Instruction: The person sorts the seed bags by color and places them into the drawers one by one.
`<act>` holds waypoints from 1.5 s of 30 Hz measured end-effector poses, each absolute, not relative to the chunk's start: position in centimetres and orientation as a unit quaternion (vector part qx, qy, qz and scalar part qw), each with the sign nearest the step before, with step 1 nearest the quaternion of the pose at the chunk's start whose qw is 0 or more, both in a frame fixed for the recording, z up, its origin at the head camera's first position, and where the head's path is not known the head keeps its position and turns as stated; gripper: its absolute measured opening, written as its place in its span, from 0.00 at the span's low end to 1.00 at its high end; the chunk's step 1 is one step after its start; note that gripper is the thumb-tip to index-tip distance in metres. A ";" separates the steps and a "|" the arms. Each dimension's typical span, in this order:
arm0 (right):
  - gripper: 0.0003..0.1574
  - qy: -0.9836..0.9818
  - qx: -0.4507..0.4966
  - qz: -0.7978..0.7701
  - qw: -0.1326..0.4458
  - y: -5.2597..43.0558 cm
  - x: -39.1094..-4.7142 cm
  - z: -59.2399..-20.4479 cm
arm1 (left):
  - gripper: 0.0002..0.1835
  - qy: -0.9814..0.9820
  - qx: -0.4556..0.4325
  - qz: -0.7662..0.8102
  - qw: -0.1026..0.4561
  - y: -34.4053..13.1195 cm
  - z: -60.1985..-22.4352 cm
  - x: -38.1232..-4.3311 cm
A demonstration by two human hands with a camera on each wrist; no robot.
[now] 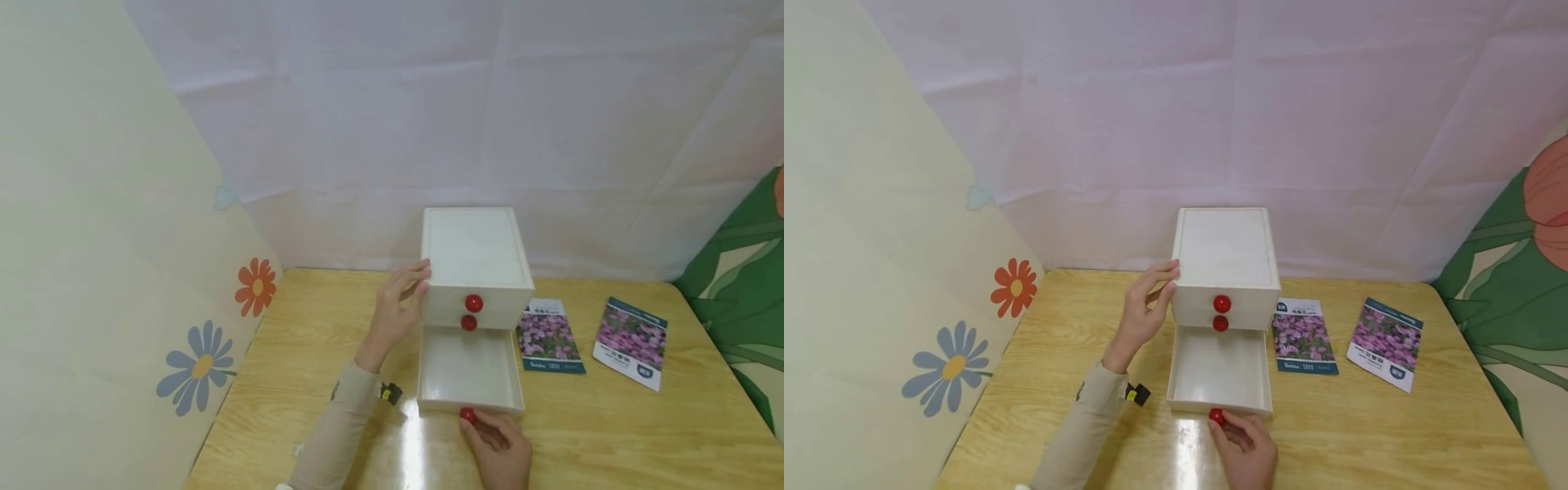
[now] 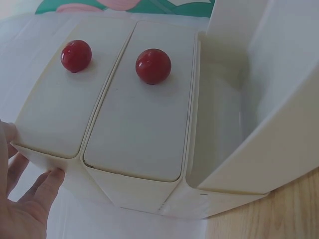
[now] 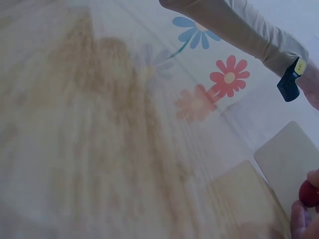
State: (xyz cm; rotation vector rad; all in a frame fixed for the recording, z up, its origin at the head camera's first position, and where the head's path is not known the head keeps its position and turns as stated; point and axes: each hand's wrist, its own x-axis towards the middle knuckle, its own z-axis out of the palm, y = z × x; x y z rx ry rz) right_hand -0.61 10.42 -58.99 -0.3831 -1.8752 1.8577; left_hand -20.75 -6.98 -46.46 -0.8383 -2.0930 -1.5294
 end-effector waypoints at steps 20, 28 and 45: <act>0.21 -0.659 -0.166 0.697 0.230 10.0 0.7 -58.5 | 0.13 -0.747 -0.307 -0.549 0.213 -7.0 -46.6 -20.9; 0.21 -0.685 -0.179 0.674 0.210 10.2 0.8 -58.6 | 0.12 -0.749 -0.309 -0.546 0.213 -7.0 -46.5 -20.8; 0.20 -0.706 -0.207 0.654 0.176 10.4 0.4 -58.5 | 0.13 -0.749 -0.304 -0.553 0.202 -7.1 -46.4 -20.6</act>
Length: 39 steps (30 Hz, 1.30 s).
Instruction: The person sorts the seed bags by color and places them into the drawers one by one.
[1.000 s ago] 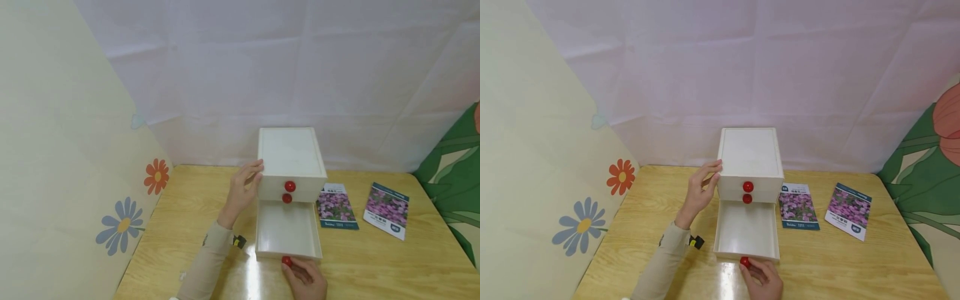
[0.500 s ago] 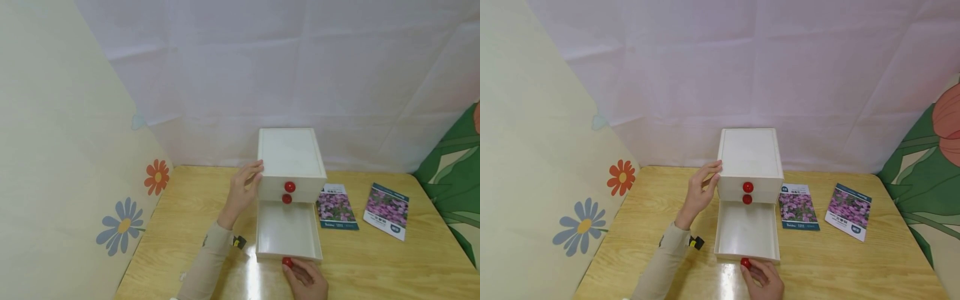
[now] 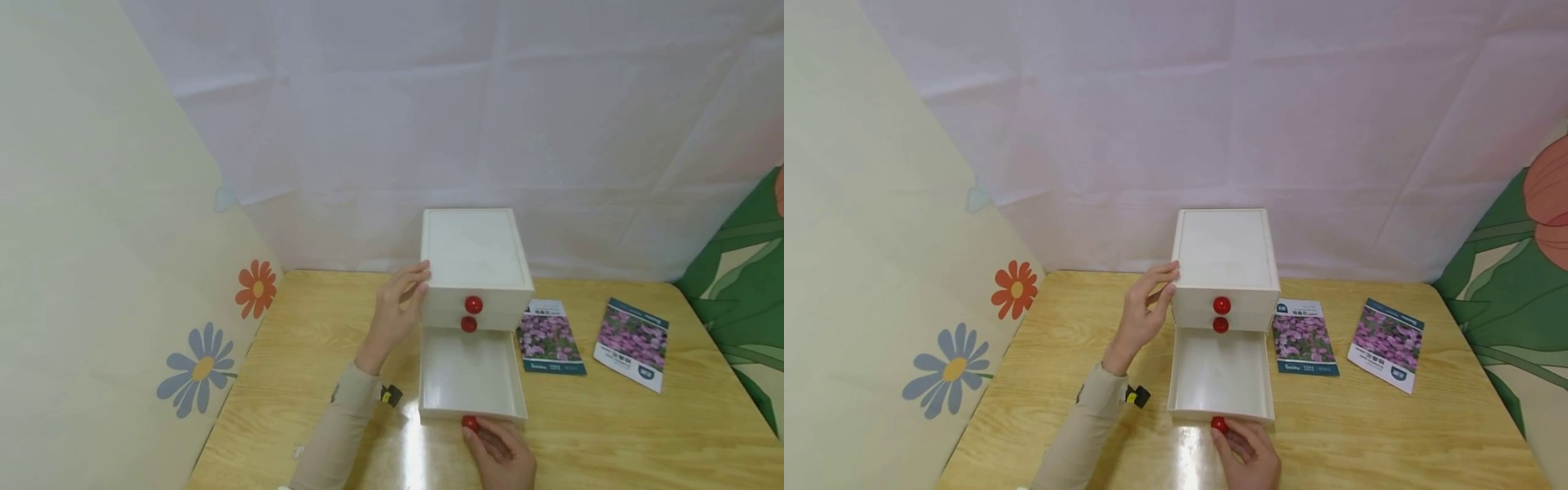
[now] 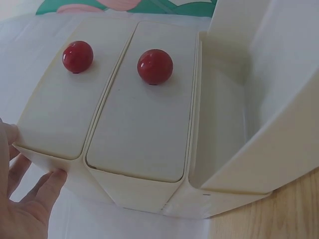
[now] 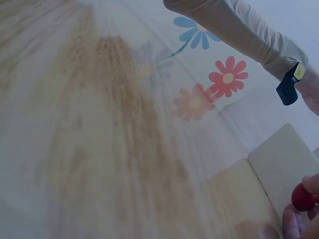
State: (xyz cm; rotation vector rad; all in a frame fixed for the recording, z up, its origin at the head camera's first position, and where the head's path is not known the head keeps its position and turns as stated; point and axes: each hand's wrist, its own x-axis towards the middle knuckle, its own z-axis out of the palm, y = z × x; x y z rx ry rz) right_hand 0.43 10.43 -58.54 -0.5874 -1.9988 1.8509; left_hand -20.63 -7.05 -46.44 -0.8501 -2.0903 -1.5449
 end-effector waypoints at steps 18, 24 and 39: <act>0.16 -0.706 -0.145 0.672 0.171 11.3 -0.6 -58.6 | 0.16 -0.734 -0.294 -0.577 0.206 -6.8 -46.5 -20.5; 0.09 -0.745 -0.171 0.634 0.120 12.8 -0.6 -57.3 | 0.23 -0.742 -0.290 -0.564 0.217 -6.6 -46.7 -19.4; 0.08 -0.775 -0.200 0.565 0.199 17.0 -1.3 -55.8 | 0.25 -0.747 -0.260 -0.517 0.328 -4.5 -48.0 -14.4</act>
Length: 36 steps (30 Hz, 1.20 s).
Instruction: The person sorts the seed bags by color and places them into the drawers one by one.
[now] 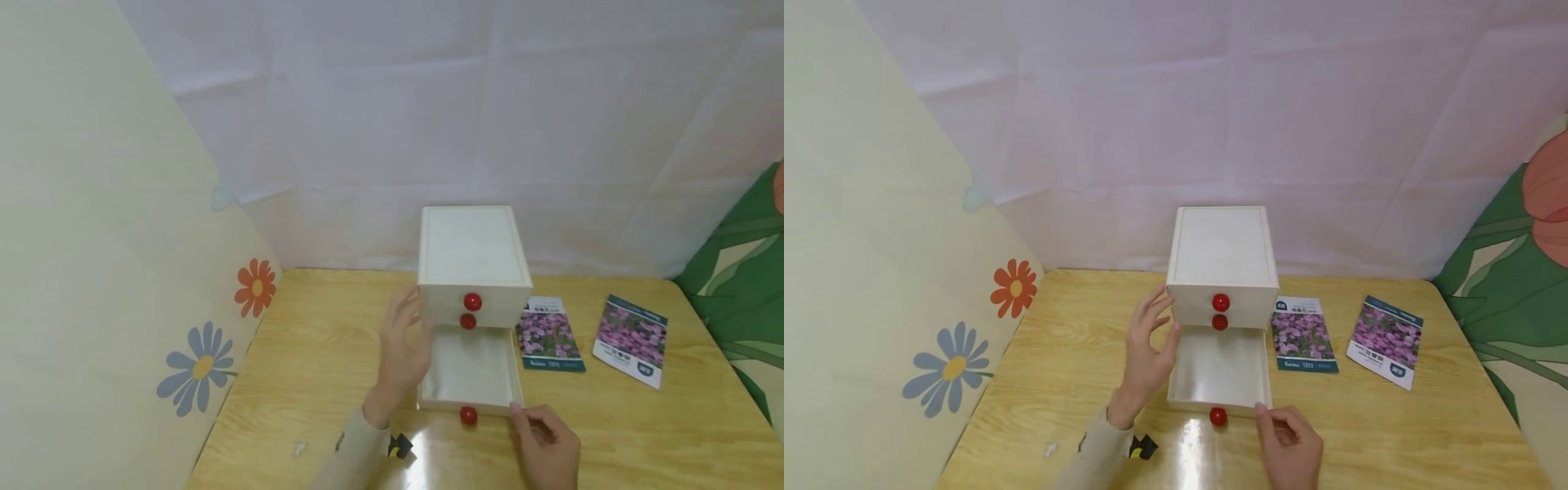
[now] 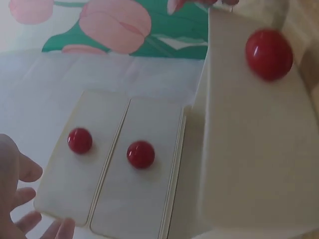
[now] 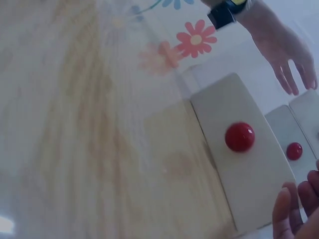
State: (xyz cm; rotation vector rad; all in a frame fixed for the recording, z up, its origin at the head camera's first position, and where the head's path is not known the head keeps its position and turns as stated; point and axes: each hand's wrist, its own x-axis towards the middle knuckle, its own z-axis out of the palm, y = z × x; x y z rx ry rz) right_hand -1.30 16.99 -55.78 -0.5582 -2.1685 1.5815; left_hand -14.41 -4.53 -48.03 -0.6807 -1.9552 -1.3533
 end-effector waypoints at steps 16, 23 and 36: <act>0.07 -0.772 -0.041 0.562 0.293 23.2 -5.9 -53.6 | 0.24 -0.770 -0.230 -0.569 0.176 -0.2 -49.2 -10.4; 0.15 -0.775 0.057 0.538 0.326 25.8 -8.4 -53.3 | 0.22 -0.769 -0.231 -0.590 0.083 1.5 -49.5 -9.8; 0.19 -0.830 0.029 0.463 0.310 29.9 -13.4 -52.0 | 0.25 -0.761 -0.225 -0.609 -0.016 4.4 -49.3 -10.0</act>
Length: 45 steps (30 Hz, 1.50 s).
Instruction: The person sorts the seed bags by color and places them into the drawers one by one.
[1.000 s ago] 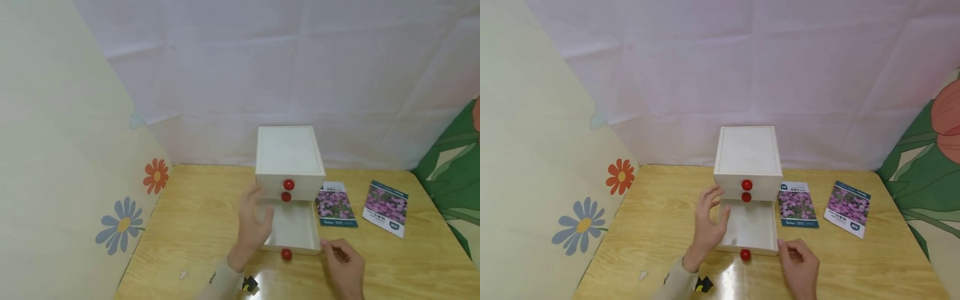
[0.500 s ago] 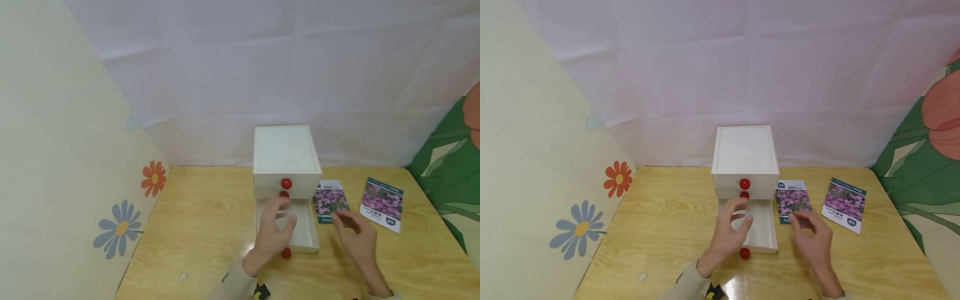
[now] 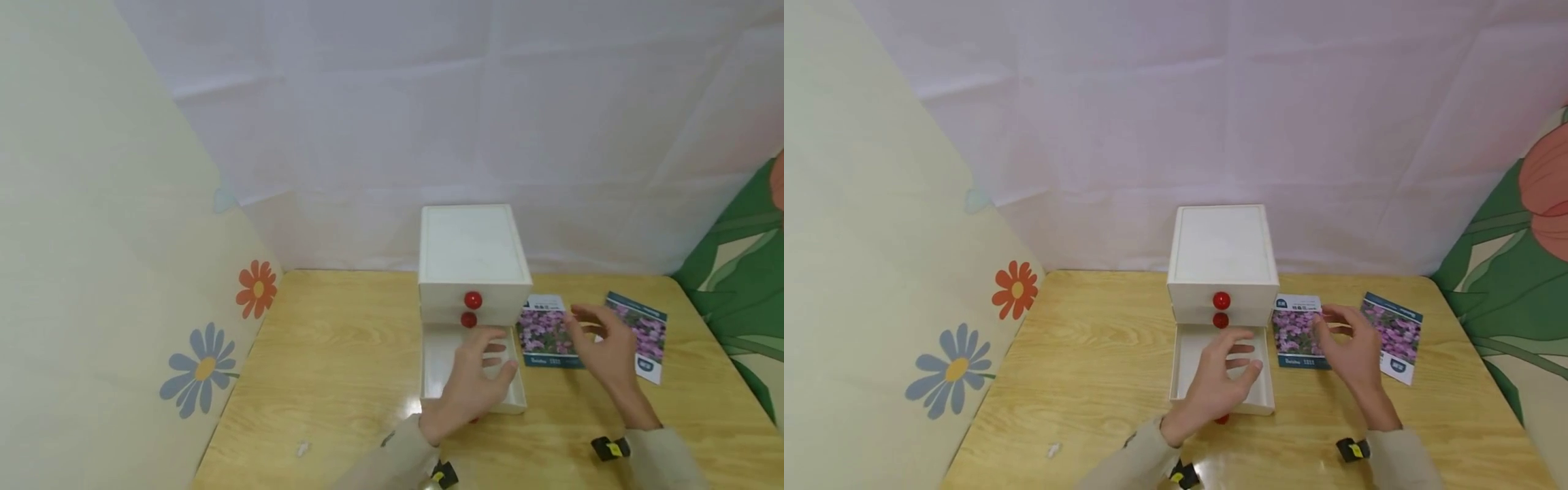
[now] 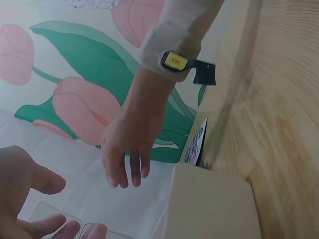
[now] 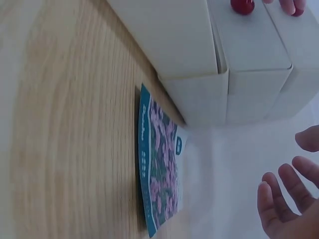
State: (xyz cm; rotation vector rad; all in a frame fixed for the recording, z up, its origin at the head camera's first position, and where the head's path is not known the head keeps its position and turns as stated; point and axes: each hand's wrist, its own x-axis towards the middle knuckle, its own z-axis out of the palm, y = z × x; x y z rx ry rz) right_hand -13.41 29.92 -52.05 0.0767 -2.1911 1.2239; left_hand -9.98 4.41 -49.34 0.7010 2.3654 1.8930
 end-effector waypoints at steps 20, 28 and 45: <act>0.26 -0.900 -0.006 0.388 0.196 33.1 -17.7 -52.5 | 0.33 0.806 0.189 0.551 0.104 8.3 -49.9 -10.3; 0.29 -0.916 0.040 0.379 0.123 33.7 -19.5 -52.7 | 0.34 0.864 0.234 0.442 0.063 10.1 -50.2 -10.7; 0.36 -0.941 0.114 0.318 0.013 34.5 -23.1 -54.8 | 0.54 0.916 0.150 0.330 0.174 14.6 -50.6 -12.0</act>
